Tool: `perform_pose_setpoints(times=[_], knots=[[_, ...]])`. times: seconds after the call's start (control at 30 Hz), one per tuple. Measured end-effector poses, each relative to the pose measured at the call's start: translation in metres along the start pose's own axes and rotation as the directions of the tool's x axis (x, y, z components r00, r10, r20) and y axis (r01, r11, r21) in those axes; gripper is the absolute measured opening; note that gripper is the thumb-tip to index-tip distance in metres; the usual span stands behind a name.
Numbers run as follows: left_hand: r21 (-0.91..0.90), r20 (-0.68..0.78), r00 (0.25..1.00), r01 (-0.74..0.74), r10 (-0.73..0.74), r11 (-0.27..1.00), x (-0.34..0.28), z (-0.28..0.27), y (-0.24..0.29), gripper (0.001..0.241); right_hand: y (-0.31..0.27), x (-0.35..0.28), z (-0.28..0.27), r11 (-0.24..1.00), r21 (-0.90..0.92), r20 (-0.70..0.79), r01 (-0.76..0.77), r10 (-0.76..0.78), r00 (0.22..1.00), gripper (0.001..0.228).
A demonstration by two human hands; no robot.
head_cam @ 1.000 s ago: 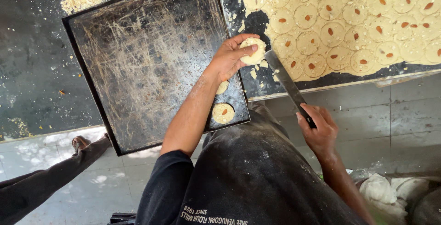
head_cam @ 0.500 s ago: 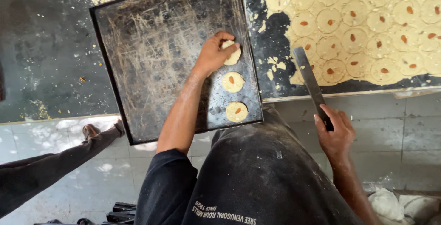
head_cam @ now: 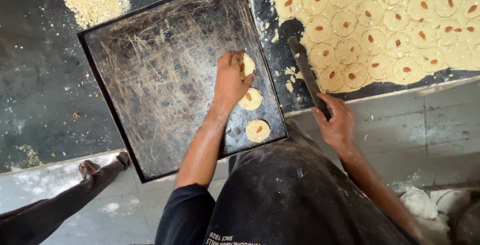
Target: The person places almonds onto circular dough pieces arranged on a large tray. They then use a metal spatula to lift the dough circles and transfer them onto a baking sheet.
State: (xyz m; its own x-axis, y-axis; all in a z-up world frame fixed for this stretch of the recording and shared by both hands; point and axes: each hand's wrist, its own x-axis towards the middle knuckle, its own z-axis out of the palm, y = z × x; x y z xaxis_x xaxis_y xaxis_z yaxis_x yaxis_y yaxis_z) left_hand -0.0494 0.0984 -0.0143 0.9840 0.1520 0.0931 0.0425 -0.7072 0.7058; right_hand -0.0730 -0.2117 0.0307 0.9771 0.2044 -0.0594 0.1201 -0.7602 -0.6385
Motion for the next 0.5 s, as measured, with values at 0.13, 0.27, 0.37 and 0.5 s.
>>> perform_pose_setpoints(times=[0.13,0.27,0.37,0.5], knots=[[-0.026,0.004,1.0,0.005,-0.005,1.0,0.001,0.002,-0.006,0.075,-0.01,0.011,0.01,0.998,0.005,-0.018,0.067,-0.067,0.998,0.042],[-0.021,0.014,1.0,-0.001,0.001,1.0,0.001,0.001,-0.005,0.075,-0.019,0.031,0.022,0.999,0.011,-0.023,0.038,-0.038,0.999,0.042],[-0.029,0.024,1.0,-0.004,0.005,1.0,0.002,-0.003,-0.002,0.08,-0.024,0.046,0.03,0.999,0.042,0.0,-0.002,0.002,1.0,0.041],[-0.037,0.026,1.0,-0.01,0.011,0.999,0.006,-0.01,0.0,0.081,-0.025,0.067,0.042,0.989,0.007,-0.098,0.148,-0.147,0.984,0.034]])
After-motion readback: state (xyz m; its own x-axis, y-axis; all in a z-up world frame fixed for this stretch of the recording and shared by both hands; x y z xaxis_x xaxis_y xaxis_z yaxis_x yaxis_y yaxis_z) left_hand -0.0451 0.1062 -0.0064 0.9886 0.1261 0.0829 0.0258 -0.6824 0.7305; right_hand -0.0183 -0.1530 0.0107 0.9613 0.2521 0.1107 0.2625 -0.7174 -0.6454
